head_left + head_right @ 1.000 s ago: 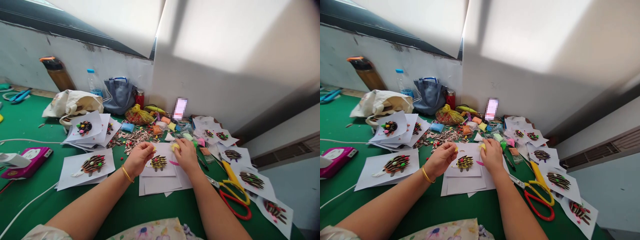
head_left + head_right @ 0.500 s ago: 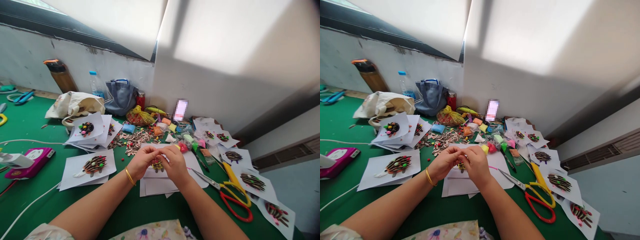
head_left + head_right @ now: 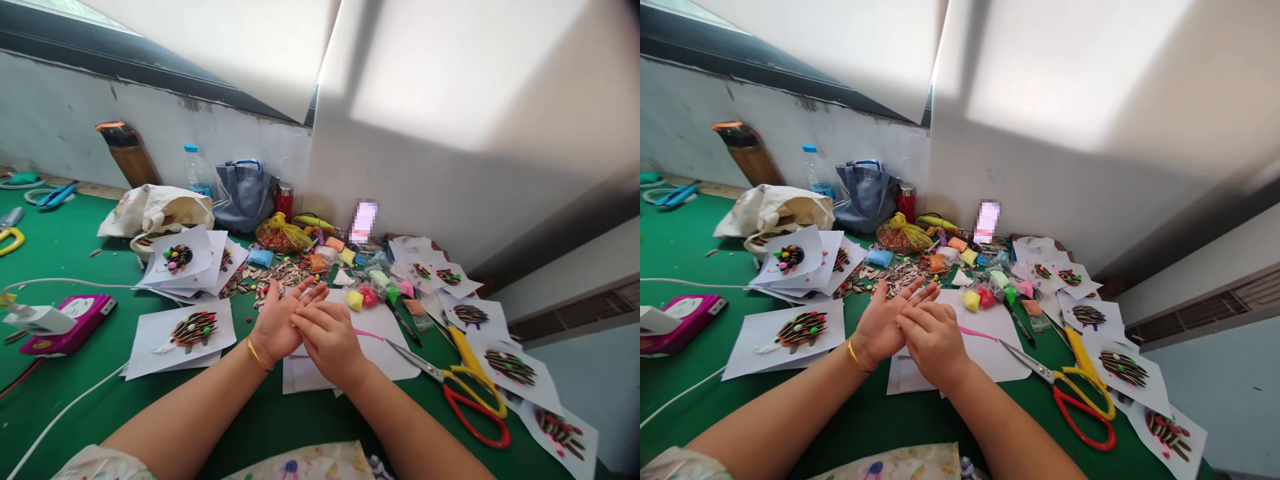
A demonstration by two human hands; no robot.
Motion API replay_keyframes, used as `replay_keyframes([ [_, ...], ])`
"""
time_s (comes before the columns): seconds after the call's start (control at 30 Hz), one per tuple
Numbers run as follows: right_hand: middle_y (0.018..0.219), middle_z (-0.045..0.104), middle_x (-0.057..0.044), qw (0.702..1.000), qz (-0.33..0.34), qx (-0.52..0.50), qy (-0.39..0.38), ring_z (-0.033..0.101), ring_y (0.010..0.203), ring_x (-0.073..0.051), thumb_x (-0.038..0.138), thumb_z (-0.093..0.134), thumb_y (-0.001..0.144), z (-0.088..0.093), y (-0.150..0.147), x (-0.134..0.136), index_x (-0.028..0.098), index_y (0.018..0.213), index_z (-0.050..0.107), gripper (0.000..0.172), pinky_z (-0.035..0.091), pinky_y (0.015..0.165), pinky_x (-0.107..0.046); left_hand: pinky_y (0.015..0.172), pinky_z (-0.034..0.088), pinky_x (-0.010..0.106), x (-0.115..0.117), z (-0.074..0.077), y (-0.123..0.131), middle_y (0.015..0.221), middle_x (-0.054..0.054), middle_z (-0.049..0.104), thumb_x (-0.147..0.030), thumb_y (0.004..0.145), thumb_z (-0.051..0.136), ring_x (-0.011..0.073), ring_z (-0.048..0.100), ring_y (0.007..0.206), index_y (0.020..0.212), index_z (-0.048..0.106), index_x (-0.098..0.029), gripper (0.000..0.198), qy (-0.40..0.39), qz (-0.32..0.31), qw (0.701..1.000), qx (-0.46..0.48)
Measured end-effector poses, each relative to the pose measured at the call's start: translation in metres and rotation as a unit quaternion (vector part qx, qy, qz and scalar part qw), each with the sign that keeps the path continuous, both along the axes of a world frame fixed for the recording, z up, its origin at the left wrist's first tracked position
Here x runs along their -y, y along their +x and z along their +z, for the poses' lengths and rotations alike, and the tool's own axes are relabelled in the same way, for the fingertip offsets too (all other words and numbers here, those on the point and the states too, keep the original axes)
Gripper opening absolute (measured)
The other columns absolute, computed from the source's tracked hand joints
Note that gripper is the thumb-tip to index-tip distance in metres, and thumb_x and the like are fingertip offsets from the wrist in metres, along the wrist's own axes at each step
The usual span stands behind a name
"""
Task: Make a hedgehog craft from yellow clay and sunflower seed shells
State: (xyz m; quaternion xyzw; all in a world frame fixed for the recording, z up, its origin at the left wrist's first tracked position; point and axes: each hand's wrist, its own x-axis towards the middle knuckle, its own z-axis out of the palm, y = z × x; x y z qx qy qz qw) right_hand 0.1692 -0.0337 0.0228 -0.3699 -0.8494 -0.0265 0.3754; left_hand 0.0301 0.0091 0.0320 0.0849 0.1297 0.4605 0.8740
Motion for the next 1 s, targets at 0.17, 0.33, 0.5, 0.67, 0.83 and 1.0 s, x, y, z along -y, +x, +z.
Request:
replay_keyframes([
  [0.17,0.132,0.062,-0.004,0.996,0.045,0.079,0.002,0.045,0.131,-0.026,0.043,0.053,0.092,-0.0007,0.0030,0.0056,0.023,0.132,0.056,0.045,0.029,0.111,-0.046,0.102,0.045,0.049,-0.0032,-0.0023,-0.0032,0.135,0.017,0.055,-0.074,0.087,0.027,0.0308,0.052,0.127,0.126,0.055,-0.017,0.074,-0.013,0.041,0.999,0.011],
  [0.33,0.137,0.058,-0.004,0.996,0.001,0.086,0.008,0.032,0.141,-0.029,0.053,0.042,0.095,-0.0005,0.0029,0.0037,0.021,0.136,0.052,0.053,0.006,0.119,-0.055,0.103,0.045,0.049,-0.0021,-0.0023,-0.0032,0.134,0.018,0.055,-0.074,0.087,0.028,0.0313,0.052,0.127,0.125,0.056,-0.017,0.075,-0.022,0.027,0.999,0.008],
  [0.5,0.137,0.058,-0.002,0.992,0.074,0.097,0.012,0.030,0.143,-0.027,0.053,0.038,0.096,-0.0033,0.0035,0.0043,0.023,0.137,0.051,0.053,0.003,0.120,-0.055,0.101,0.046,0.049,-0.0028,0.0008,-0.0045,0.135,0.019,0.054,-0.075,0.087,0.026,0.0317,0.051,0.128,0.125,0.056,-0.017,0.076,-0.024,0.041,0.999,0.007],
  [0.67,0.135,0.059,-0.004,0.996,0.014,0.083,0.012,0.030,0.143,-0.027,0.049,0.039,0.097,-0.0006,0.0056,0.0036,0.022,0.134,0.054,0.048,-0.003,0.119,-0.057,0.103,0.045,0.047,-0.0028,0.0010,-0.0049,0.136,0.019,0.053,-0.075,0.085,0.030,0.0315,0.049,0.129,0.124,0.056,-0.015,0.076,-0.010,0.035,0.999,0.023],
  [0.83,0.140,0.054,-0.004,0.993,0.064,0.103,-0.002,0.028,0.144,-0.026,0.054,0.037,0.096,0.0007,0.0062,0.0031,0.022,0.140,0.048,0.056,-0.002,0.121,-0.053,0.102,0.046,0.050,-0.0035,0.0007,-0.0057,0.136,0.019,0.053,-0.075,0.086,0.029,0.0322,0.051,0.127,0.125,0.056,-0.016,0.075,-0.020,0.039,0.999,0.016],
  [1.0,0.136,0.058,-0.003,0.995,0.033,0.094,0.000,0.030,0.143,-0.027,0.050,0.038,0.097,0.0014,0.0086,0.0032,0.022,0.136,0.052,0.050,-0.005,0.120,-0.056,0.101,0.046,0.050,-0.0043,-0.0005,-0.0053,0.134,0.019,0.055,-0.075,0.085,0.033,0.0320,0.053,0.126,0.126,0.055,-0.017,0.074,-0.011,0.045,0.998,0.032],
])
